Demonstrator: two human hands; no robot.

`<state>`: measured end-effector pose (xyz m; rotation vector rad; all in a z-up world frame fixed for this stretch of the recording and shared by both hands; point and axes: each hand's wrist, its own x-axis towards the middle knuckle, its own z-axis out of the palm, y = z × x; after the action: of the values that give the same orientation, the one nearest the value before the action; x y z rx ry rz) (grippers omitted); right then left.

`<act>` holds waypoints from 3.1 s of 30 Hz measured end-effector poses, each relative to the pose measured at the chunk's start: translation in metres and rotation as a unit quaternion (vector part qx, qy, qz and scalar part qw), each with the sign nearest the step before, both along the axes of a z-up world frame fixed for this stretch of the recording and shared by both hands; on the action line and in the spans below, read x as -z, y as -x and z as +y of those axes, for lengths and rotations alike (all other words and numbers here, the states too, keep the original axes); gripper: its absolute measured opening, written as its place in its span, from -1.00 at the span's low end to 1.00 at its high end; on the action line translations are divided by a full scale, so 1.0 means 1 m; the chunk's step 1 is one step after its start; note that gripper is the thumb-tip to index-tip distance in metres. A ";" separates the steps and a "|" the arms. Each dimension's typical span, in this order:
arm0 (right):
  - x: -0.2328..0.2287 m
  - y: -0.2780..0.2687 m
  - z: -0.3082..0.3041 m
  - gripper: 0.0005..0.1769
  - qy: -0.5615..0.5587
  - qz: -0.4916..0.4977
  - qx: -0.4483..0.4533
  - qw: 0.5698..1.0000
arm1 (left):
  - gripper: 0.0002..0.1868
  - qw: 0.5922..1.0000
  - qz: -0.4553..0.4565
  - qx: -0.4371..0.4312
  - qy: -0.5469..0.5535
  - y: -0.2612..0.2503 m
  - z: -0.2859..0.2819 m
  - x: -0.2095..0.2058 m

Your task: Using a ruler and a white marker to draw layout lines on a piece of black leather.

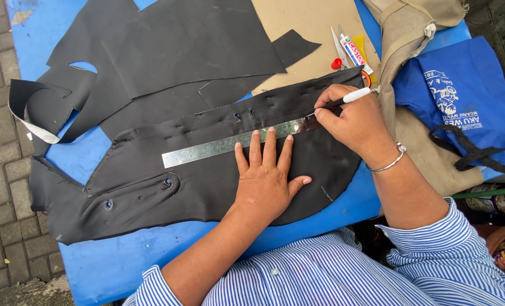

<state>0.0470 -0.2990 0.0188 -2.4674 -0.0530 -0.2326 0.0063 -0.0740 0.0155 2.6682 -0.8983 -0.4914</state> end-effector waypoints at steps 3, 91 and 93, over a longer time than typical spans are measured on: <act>0.000 0.000 -0.001 -0.93 -0.011 0.019 0.010 1.000 | -0.10 1.000 -0.017 0.001 -0.012 0.000 0.000 0.002; 0.016 -0.079 0.290 -0.76 -0.254 0.150 -0.189 0.937 | -0.05 0.967 -0.085 -0.241 0.016 -0.005 0.156 0.025; 0.012 -0.078 0.287 -0.76 -0.246 0.150 -0.189 0.939 | -0.04 0.967 -0.079 -0.243 0.015 -0.006 0.156 0.025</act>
<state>0.1247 -0.0118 0.0073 -1.9200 -0.2982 0.2699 0.0119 0.0824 -0.0094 2.7888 -0.2570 -0.1504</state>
